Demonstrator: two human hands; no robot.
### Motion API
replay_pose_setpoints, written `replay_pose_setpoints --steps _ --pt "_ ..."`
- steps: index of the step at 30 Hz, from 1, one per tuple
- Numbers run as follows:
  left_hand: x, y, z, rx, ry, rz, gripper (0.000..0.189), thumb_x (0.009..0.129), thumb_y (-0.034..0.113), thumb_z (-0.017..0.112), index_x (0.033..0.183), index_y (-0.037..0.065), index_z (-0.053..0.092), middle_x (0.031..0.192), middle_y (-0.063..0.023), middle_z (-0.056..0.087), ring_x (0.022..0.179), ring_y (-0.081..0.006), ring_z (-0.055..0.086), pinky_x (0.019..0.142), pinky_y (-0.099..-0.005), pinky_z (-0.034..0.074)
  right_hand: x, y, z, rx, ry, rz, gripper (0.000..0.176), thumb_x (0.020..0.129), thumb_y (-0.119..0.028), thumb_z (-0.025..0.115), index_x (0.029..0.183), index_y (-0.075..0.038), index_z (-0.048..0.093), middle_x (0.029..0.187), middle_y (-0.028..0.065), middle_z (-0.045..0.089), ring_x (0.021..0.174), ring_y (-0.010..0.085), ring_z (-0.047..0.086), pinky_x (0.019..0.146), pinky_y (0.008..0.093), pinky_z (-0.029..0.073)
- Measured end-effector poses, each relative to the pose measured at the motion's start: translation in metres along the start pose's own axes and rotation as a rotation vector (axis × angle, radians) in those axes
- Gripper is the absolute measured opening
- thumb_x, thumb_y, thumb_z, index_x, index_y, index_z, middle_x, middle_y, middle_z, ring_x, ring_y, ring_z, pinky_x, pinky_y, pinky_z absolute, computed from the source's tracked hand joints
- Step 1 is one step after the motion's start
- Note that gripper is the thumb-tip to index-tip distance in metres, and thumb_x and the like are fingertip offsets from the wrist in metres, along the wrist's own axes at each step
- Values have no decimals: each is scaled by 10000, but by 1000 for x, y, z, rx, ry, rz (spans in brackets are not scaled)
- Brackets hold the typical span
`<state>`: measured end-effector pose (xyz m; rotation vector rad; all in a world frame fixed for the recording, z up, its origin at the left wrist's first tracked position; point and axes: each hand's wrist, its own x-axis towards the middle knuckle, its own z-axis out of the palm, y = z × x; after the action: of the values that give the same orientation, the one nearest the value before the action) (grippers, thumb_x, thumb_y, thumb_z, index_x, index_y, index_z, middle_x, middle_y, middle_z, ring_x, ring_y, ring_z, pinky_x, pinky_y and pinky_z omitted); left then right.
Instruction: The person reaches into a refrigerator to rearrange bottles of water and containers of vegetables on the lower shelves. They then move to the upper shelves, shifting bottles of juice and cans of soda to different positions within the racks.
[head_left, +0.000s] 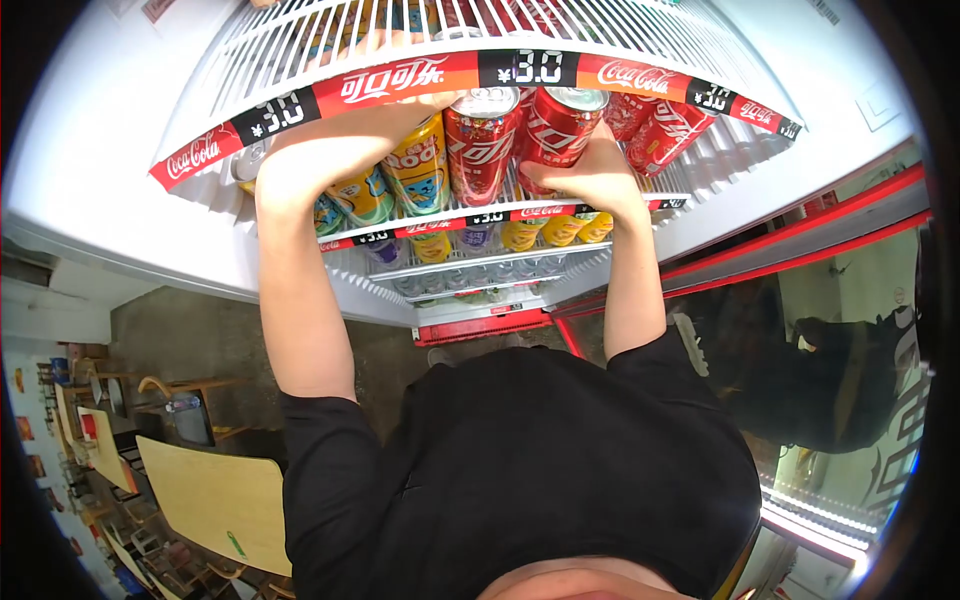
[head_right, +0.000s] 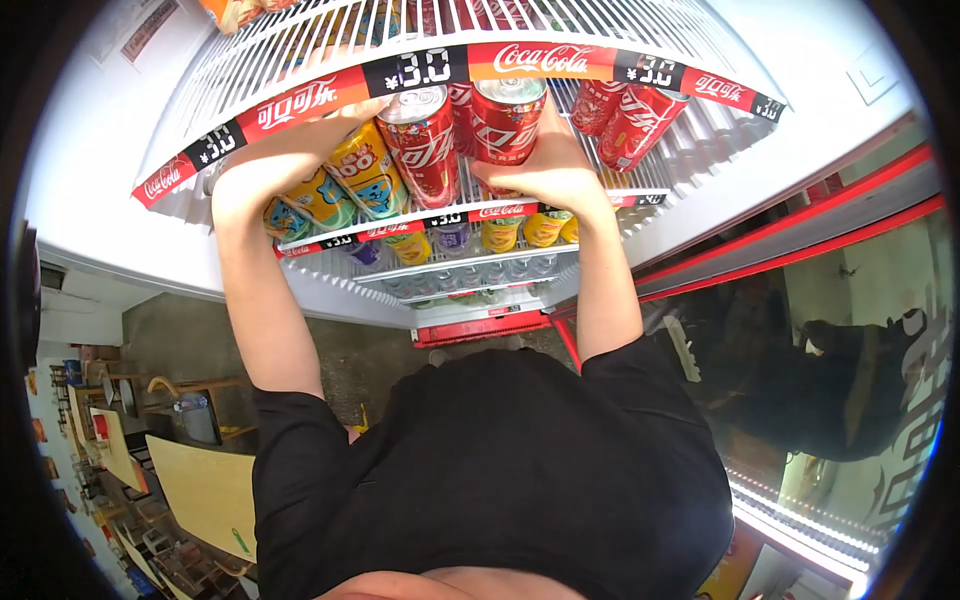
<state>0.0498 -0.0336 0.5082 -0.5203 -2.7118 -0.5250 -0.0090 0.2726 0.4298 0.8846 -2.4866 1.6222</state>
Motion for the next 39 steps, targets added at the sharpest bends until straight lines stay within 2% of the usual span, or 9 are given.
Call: replay_pose_setpoints --steps 2,8,13,16,21,24,28,33,39 --pt "-3 0 -1 -1 13 7 476 1070 374 447 1519 220 475 1549 -62 485 1378 -208 495 1149 -345 357 -1 -1 2 -61 72 -76 533 699 -86 899 1160 10 650 1027 82 743 930 162 698 839 325 561" --pt "-8 0 0 -3 33 26 474 1066 377 453 1512 217 480 1539 -65 491 1370 -212 500 1143 -347 361 -1 -10 3 -184 185 -110 988 631 -330 972 1414 -24 451 1292 167 667 1183 330 663 1042 412 511" --pt "-9 2 1 -11 47 39 473 1063 379 458 1506 215 483 1531 -67 495 1364 -215 503 1138 -349 365 -12 -11 8 -330 356 -285 598 686 -275 943 1086 33 622 998 170 645 879 339 657 835 439 529" --pt "-8 2 1 -15 50 47 472 1061 380 461 1502 213 485 1526 -68 497 1360 -217 505 1135 -350 367 -18 -32 6 -408 361 250 588 675 -272 948 1059 34 625 1018 178 650 828 337 644 797 426 530" --pt "-8 2 1 -15 47 52 471 1058 382 466 1496 211 489 1518 -70 502 1354 -220 509 1130 -352 371 -12 9 15 -525 739 -75 793 705 -237 938 1304 85 531 1076 240 619 943 388 638 883 445 521" --pt "-10 3 2 -19 51 55 470 1056 383 469 1493 209 491 1514 -71 504 1350 -222 511 1127 -354 373 -12 6 19 -728 876 -266 906 669 -211 973 1355 98 470 1185 290 615 838 353 692 821 402 557" --pt "-9 2 2 -20 51 59 469 1054 384 473 1488 208 493 1507 -72 508 1344 -225 514 1123 -355 376 -18 0 27 -189 825 -122 702 761 -67 894 1288 37 443 1244 253 558 748 224 697 700 307 566" --pt "-8 5 3 -21 56 60 468 1051 386 478 1482 205 497 1499 -74 512 1338 -228 517 1118 -357 380 -19 -11 34 -130 693 -147 376 829 -34 793 1126 18 569 950 108 677 697 142 680 589 300 553" --pt "-7 4 2 -20 50 68 467 1047 388 484 1475 203 501 1490 -77 517 1330 -231 522 1112 -360 384 -1 -11 42 -317 433 -119 705 792 -236 851 1348 30 510 1201 262 683 980 337 715 885 419 567"
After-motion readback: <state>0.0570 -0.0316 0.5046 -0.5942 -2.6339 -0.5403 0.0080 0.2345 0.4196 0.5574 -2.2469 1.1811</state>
